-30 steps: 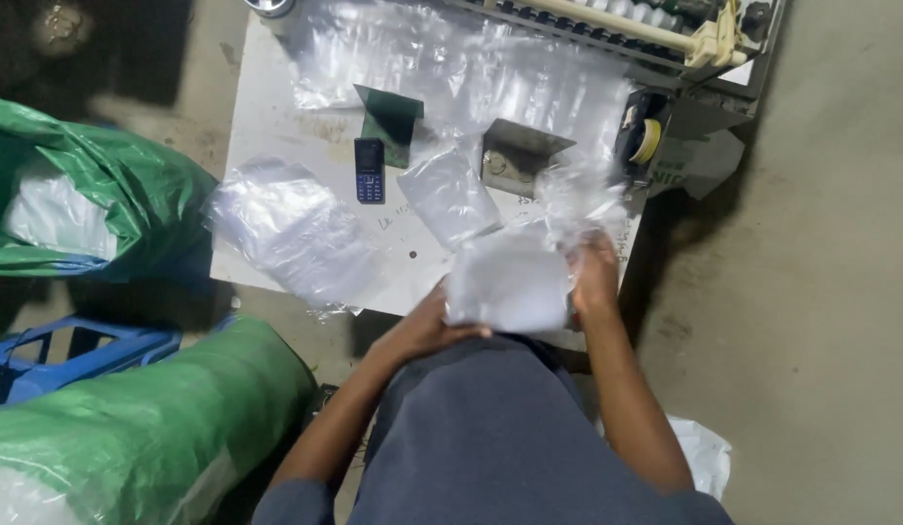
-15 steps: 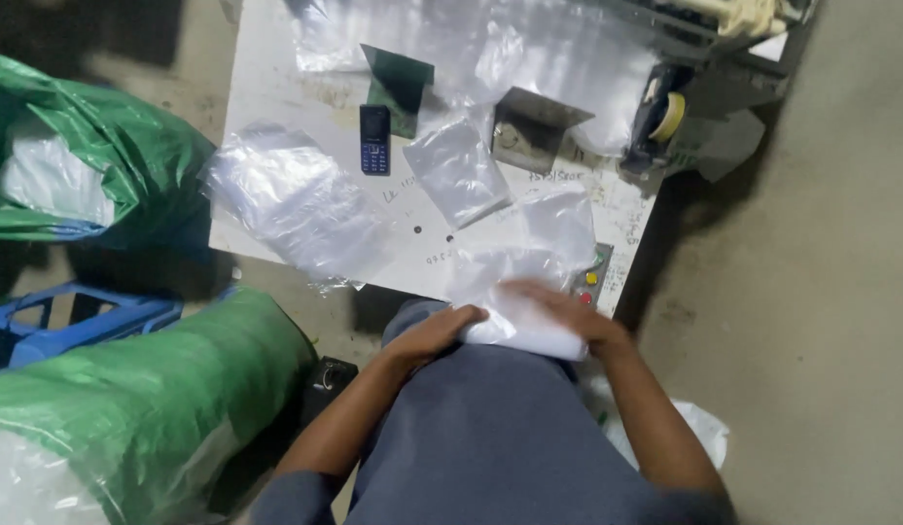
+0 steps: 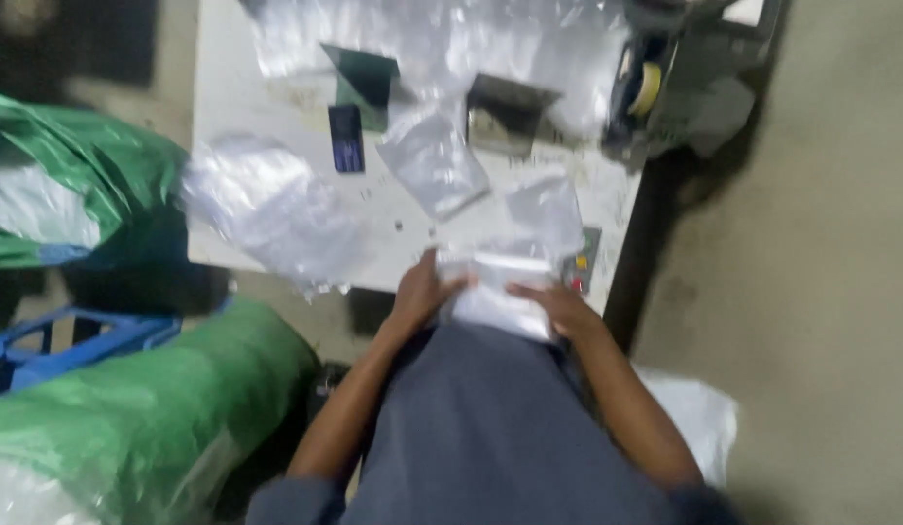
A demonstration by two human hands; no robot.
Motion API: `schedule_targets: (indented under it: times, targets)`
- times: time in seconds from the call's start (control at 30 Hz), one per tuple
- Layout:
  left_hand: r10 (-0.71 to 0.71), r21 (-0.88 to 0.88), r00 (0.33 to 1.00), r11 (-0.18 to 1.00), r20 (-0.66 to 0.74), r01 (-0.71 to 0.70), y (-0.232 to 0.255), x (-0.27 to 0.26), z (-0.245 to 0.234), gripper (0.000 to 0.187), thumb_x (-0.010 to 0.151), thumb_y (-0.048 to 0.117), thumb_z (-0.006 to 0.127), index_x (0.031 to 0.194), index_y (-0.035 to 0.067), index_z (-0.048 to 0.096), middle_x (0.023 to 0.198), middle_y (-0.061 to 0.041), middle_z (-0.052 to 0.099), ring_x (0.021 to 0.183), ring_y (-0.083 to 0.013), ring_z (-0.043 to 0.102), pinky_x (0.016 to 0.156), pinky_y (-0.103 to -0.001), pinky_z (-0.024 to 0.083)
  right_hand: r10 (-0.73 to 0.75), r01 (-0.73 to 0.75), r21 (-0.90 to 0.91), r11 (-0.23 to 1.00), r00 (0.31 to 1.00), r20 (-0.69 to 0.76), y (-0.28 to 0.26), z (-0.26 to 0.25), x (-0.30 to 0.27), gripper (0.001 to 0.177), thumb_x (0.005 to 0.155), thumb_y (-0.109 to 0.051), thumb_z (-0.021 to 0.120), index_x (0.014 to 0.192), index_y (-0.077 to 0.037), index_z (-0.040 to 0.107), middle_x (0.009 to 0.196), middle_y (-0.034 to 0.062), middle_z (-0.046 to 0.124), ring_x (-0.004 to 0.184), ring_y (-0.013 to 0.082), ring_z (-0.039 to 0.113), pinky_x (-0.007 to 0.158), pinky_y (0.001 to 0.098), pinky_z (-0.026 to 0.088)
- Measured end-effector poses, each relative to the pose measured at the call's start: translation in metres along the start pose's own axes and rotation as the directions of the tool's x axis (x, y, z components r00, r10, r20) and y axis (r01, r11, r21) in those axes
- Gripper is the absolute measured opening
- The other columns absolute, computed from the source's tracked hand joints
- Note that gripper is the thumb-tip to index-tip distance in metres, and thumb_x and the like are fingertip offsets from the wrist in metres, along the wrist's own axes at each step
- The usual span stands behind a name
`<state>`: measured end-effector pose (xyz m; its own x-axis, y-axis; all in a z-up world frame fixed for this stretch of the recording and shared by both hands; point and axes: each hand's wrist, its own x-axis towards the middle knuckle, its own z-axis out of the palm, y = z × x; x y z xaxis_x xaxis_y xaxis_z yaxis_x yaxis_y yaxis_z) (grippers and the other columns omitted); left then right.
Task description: Manually folding and sealing plastic bags using a tape dispenser at a packaging workstation.
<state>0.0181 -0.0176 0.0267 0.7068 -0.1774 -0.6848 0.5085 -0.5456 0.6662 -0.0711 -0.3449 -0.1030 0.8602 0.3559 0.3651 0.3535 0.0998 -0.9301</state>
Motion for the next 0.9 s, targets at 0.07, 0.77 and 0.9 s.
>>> schedule_targets:
  times: [0.07, 0.77, 0.9]
  targets:
    - [0.597, 0.562, 0.680, 0.763, -0.425, -0.319, -0.046, 0.024, 0.047, 0.078, 0.086, 0.048, 0.081, 0.143, 0.001, 0.056, 0.124, -0.023, 0.069, 0.115, -0.0376, 0.068, 0.088, -0.055, 0.054, 0.763, -0.792, 0.173, 0.585, 0.466, -0.449, -0.082, 0.056, 0.092, 0.039, 0.090, -0.025, 0.086, 0.118, -0.003, 0.072, 0.104, 0.0173, 0.073, 0.091, 0.0253, 0.066, 0.081, 0.0441, 0.054]
    - [0.678, 0.677, 0.732, 0.569, -0.064, -0.468, -0.035, 0.059, 0.071, 0.029, 0.081, 0.018, 0.082, 0.104, 0.018, 0.064, 0.098, -0.006, 0.063, 0.093, -0.0330, 0.067, 0.079, -0.045, 0.049, 0.637, -0.551, 0.485, 0.679, 0.113, -0.763, -0.094, -0.018, 0.097, 0.059, 0.088, -0.021, 0.088, 0.136, 0.001, 0.063, 0.128, 0.0157, 0.068, 0.122, 0.0252, 0.064, 0.101, 0.0506, 0.051]
    - [0.913, 0.808, 0.403, 0.190, 0.063, -0.557, -0.040, 0.045, 0.061, 0.028, 0.080, 0.008, 0.080, 0.103, 0.013, 0.065, 0.135, -0.014, 0.058, 0.137, -0.0384, 0.049, 0.111, -0.049, 0.043, 0.584, -0.539, 0.405, 0.739, 0.211, -0.784, -0.109, -0.012, 0.110, 0.052, 0.090, -0.014, 0.087, 0.134, -0.001, 0.064, 0.121, 0.0145, 0.070, 0.112, 0.0224, 0.067, 0.094, 0.0485, 0.056]
